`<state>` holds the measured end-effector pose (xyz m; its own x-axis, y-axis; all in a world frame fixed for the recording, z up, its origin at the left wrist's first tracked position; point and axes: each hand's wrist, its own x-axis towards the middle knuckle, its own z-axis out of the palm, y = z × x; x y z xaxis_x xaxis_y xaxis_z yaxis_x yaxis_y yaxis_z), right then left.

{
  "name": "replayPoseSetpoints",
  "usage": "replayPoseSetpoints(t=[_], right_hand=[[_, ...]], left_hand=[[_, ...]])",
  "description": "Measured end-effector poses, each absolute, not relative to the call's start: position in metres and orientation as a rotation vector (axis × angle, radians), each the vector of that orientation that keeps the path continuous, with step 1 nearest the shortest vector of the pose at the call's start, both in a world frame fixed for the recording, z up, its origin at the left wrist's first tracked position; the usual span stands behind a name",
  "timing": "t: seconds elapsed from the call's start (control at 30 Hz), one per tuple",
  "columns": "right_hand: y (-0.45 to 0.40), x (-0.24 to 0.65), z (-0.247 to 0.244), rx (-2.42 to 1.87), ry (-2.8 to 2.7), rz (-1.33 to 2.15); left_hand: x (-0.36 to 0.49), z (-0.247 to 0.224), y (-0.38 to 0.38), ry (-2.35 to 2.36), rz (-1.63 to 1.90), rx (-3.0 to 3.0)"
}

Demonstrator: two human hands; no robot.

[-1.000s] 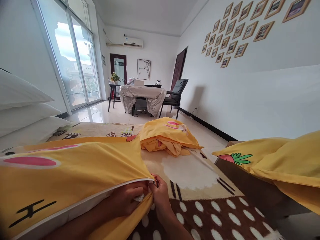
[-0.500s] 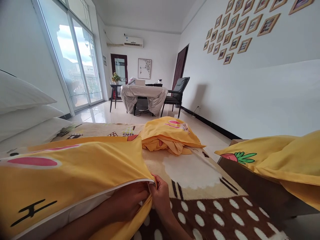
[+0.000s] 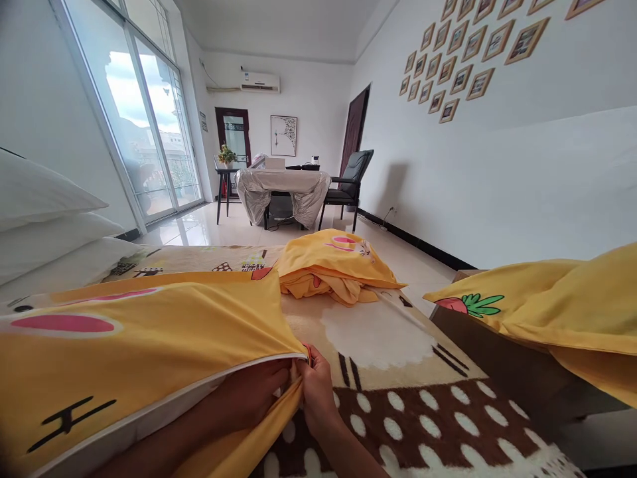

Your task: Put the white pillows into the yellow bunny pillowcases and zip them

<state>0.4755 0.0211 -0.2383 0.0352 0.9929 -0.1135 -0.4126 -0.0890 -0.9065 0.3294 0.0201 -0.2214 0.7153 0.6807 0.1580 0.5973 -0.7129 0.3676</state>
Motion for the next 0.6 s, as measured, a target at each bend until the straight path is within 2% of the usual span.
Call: replayPoseSetpoints(t=[0.23,0.43,0.6], right_hand=[[0.02,0.471,-0.238,-0.932,-0.667,1.515],[0.02,0.473,-0.236,-0.938,-0.768,1.499],[0.02,0.473,-0.234,-0.977,-0.823,1.455]], left_hand=[[0.327,-0.215,0.019,1.105,0.438,2.454],[0.325,-0.219,0.027,0.934,0.692,1.939],[0.327,-0.223,0.029,0.934,0.775,1.775]])
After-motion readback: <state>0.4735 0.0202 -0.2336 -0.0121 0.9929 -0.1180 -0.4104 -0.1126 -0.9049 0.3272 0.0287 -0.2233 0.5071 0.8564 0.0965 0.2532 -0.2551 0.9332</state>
